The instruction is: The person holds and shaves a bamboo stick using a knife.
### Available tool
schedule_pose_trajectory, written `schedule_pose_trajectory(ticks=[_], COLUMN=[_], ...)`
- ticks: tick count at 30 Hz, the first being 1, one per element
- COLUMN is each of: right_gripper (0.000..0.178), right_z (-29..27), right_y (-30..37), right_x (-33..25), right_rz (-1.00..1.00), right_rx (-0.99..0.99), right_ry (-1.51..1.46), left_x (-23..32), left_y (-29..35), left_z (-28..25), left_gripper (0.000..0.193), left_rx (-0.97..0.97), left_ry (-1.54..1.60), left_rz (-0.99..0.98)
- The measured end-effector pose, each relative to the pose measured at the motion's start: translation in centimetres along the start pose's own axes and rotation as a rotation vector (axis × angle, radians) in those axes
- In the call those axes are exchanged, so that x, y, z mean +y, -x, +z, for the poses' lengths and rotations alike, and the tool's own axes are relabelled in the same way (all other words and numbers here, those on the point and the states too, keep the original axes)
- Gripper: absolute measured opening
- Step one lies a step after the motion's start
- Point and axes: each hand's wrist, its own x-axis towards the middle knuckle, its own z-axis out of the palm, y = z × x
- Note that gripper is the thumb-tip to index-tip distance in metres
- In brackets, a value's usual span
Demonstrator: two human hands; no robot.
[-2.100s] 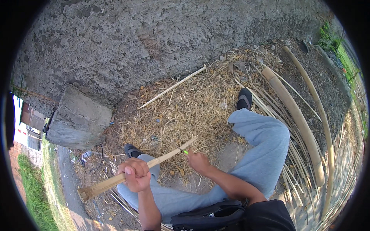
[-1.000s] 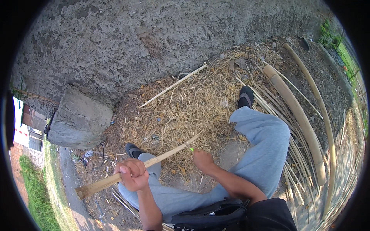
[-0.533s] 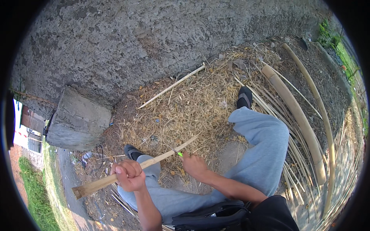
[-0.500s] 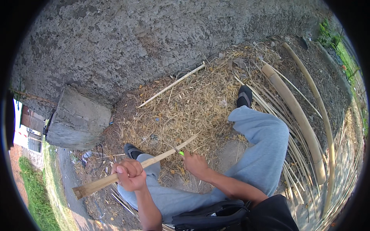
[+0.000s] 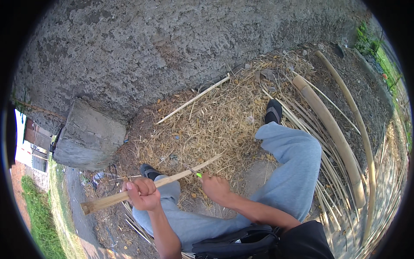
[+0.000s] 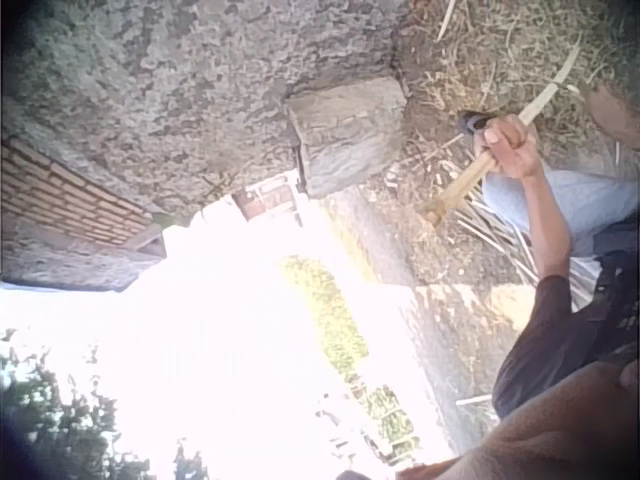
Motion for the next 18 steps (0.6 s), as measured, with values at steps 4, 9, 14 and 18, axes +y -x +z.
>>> schedule_pose_trajectory(ticks=[4, 9, 14, 18], right_gripper=[0.031, 0.026, 0.029, 0.027], right_z=[2.0, 0.4, 1.1, -0.3], right_y=[-0.6, 0.6, 0.3, 0.7], right_x=[3.3, 0.2, 0.7, -1.6], right_rz=[0.001, 0.010, -0.058, -0.079], right_rx=[0.120, 0.015, 0.094, 0.111], right_ry=[-0.015, -0.041, -0.018, -0.074], left_x=[-0.2, -0.1, 0.1, -0.5], left_y=[0.3, 0.4, -0.6, 0.0], left_z=[1.0, -0.1, 0.5, -0.8], left_gripper=[0.031, 0.032, 0.037, 0.032], left_rx=[0.001, 0.029, 0.057, 0.098], left_ry=[0.090, 0.083, -0.010, 0.075], left_rz=[0.028, 0.011, -0.004, -0.007])
